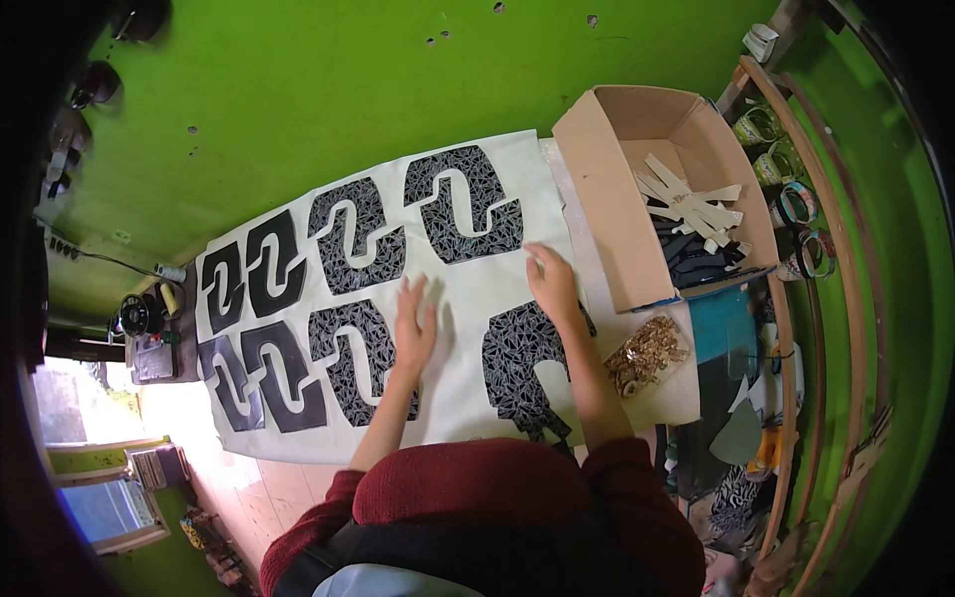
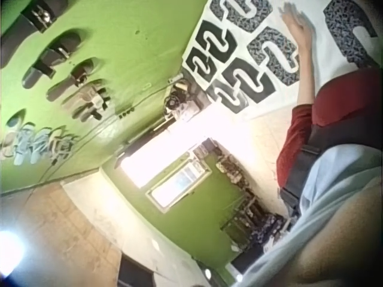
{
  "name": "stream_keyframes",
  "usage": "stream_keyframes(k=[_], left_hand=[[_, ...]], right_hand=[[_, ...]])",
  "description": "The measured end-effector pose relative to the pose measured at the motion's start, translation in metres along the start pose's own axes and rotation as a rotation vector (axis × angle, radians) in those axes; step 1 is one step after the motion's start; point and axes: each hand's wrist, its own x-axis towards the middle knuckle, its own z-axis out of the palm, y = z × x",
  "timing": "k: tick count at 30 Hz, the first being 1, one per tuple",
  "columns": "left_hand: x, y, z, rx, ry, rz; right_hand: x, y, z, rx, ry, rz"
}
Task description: Organizing and laying out patterned fabric pieces for shoe manufacturing on a work table.
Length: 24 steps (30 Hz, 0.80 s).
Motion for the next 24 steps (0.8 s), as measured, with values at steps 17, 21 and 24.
stream_keyframes(k=[17,21,24], left_hand=[[-0.116,0.039,0.041,0.31,-0.472,-0.067],[-0.123,0.035,0.048,0.284,-0.481,-0.091],[-0.126,0.038,0.052,0.227,-0.423,-0.096]], right_hand=[[-0.12,0.016,-0.021,-0.534,-0.091,-0.074],[-0.122,0.008,-0.031,-0.57,0.026,-0.133],[-0.118,0.004,-0.041,-0.203,0.043,0.051]])
